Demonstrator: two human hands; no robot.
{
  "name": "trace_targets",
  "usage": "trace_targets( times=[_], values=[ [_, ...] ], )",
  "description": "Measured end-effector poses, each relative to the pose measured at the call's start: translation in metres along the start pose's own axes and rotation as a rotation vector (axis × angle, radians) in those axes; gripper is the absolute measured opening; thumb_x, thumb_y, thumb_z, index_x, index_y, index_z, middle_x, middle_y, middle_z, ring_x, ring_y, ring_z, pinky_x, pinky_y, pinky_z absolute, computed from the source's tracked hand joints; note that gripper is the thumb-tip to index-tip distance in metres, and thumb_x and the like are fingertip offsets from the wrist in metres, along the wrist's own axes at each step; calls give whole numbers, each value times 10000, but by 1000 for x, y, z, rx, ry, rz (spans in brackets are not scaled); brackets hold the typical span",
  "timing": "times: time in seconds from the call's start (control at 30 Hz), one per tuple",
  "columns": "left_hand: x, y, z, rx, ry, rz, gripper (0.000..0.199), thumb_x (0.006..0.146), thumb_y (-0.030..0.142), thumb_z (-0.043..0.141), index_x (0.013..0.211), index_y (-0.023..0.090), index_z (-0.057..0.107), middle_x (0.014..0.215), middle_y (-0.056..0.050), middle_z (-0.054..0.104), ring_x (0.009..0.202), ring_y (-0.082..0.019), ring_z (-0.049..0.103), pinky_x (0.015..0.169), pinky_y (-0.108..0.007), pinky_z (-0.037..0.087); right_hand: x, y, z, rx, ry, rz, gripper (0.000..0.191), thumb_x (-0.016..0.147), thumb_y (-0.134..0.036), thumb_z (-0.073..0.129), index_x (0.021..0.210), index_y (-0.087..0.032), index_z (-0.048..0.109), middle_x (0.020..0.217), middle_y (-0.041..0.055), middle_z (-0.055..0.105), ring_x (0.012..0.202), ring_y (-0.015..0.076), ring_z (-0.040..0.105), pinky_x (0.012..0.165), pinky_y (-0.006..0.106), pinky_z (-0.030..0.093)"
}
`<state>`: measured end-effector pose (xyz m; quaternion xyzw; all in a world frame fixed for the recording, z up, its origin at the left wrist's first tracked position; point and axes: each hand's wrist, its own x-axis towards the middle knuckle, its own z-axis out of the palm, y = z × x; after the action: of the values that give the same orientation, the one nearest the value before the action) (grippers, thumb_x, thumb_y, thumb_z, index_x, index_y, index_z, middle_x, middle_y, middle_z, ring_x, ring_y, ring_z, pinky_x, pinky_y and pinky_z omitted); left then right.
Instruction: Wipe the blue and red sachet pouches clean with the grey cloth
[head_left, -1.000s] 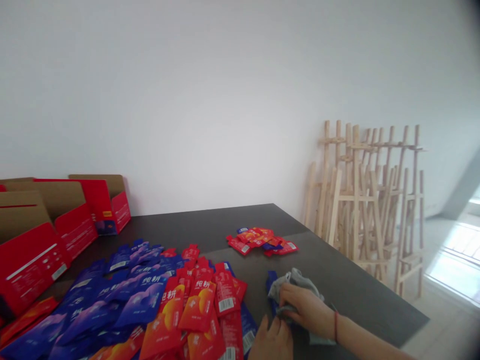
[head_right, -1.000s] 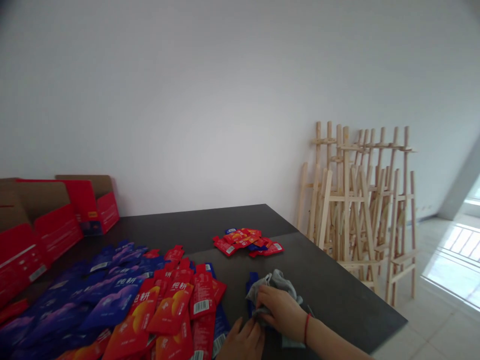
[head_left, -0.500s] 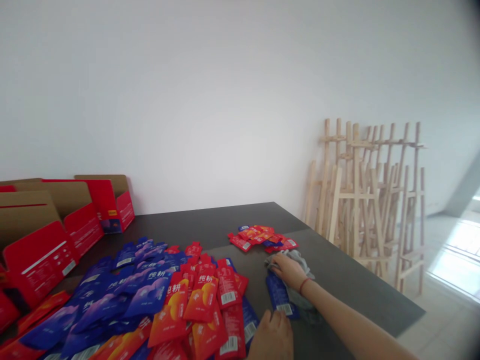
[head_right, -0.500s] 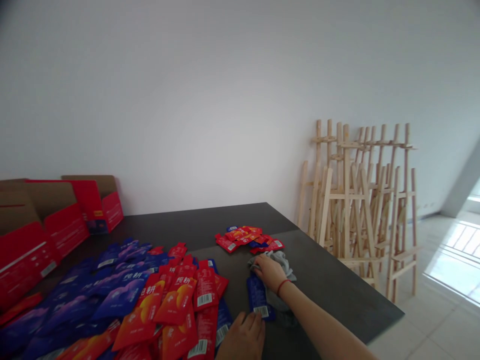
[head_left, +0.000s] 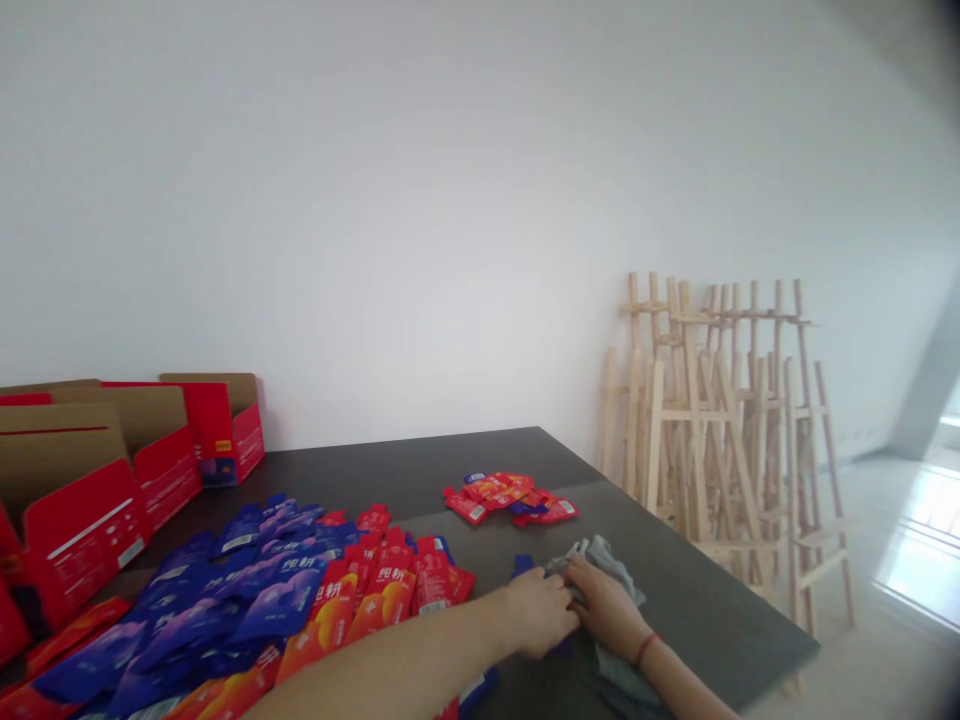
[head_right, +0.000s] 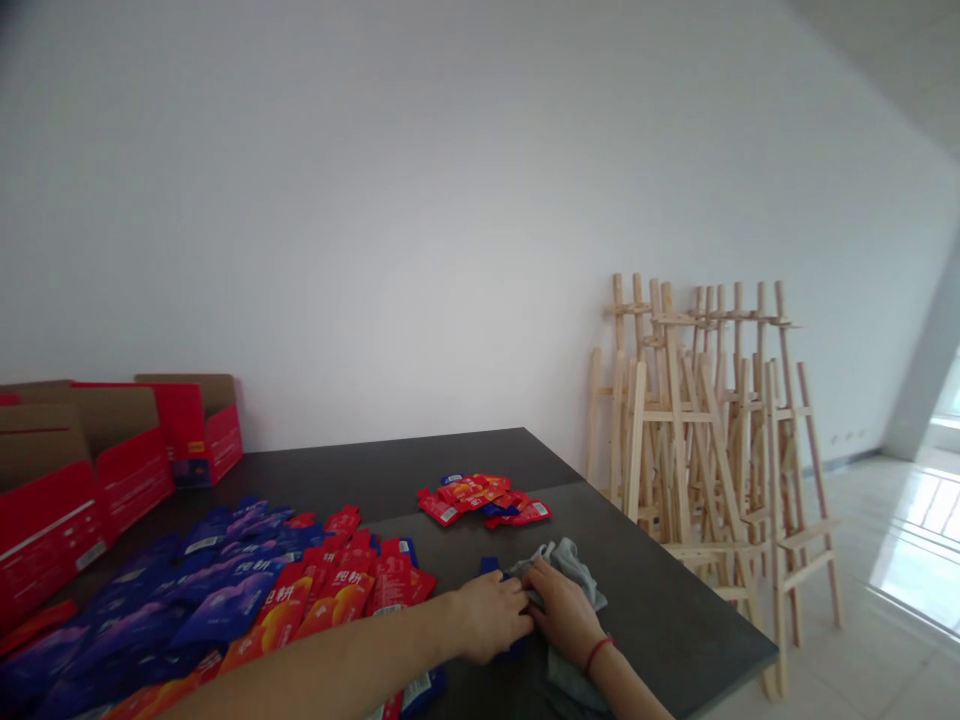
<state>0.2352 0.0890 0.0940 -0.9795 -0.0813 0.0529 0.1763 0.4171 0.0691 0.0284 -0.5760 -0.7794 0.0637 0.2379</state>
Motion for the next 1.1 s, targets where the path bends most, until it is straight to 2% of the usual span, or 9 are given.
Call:
trace_targets(
  times=[0.17, 0.27, 0.37, 0.5, 0.6, 0.7, 0.83, 0.93, 1.1],
  values=[
    [3, -15, -13, 77, 30, 91, 65, 906, 186, 690, 848, 205, 669, 828, -19, 708, 876, -198, 660, 649, -324, 484, 3, 2, 2, 23, 58, 44, 103, 883, -218, 512, 875, -222, 614, 967, 52, 661, 907, 223, 632, 784, 317, 463],
    [-13, -17, -21, 112, 111, 106, 122, 983, 173, 574, 889, 197, 648, 830, -24, 694, 836, -197, 652, 602, -329, 461, 4, 0, 2, 46, 75, 41, 102, 876, -206, 518, 882, -222, 619, 961, 46, 667, 894, 218, 632, 777, 317, 463],
    [-37, -5, -15, 123, 235, 27, 119, 1008, 186, 538, 923, 182, 622, 864, -30, 682, 793, -196, 640, 562, -322, 443, 3, -4, 0, 59, 83, 40, 93, 872, -211, 530, 872, -230, 621, 947, 35, 667, 886, 217, 626, 780, 322, 463],
    [-60, 32, 14, 35, 205, -238, 87, 983, 137, 547, 957, 164, 626, 912, -52, 690, 820, -211, 652, 636, -320, 482, 3, -8, -7, 41, 56, 27, 96, 870, -209, 546, 882, -232, 638, 962, 45, 671, 915, 231, 622, 816, 342, 468],
    [-64, 62, 45, -8, 179, -380, 191, 992, 151, 507, 1134, 144, 634, 1048, -101, 710, 934, -235, 668, 749, -341, 514, 1, -15, -17, 47, 39, 28, 102, 864, -200, 556, 893, -227, 649, 971, 48, 673, 919, 227, 622, 833, 335, 475],
    [-58, 82, 82, 32, 272, -374, 288, 999, 196, 485, 1249, 142, 617, 1190, -132, 698, 1052, -251, 662, 756, -315, 520, -9, -33, -24, 89, -28, -56, 99, 856, -200, 576, 898, -228, 660, 980, 35, 672, 919, 213, 629, 839, 311, 483],
    [-40, 98, 127, 43, 415, -353, 245, 946, 240, 537, 1121, 138, 675, 1024, -99, 742, 930, -234, 690, 681, -282, 517, -21, -66, -20, 108, -196, -227, 160, 822, -167, 616, 947, -237, 686, 1062, 37, 674, 954, 221, 646, 828, 293, 491],
    [-28, 106, 142, 77, 505, -442, 262, 913, 291, 565, 1085, 129, 679, 1014, -117, 738, 940, -261, 686, 678, -307, 519, -8, -79, -10, 19, -224, -180, 176, 823, -137, 609, 956, -231, 677, 1063, 48, 681, 984, 232, 647, 851, 295, 487],
    [-22, 109, 140, 132, 583, -432, 204, 895, 304, 583, 938, 142, 700, 937, -106, 734, 873, -245, 685, 651, -312, 485, 44, -80, 6, -63, -217, -127, 131, 873, -180, 596, 990, -194, 653, 1058, 62, 678, 997, 228, 641, 869, 308, 479]
  ],
)
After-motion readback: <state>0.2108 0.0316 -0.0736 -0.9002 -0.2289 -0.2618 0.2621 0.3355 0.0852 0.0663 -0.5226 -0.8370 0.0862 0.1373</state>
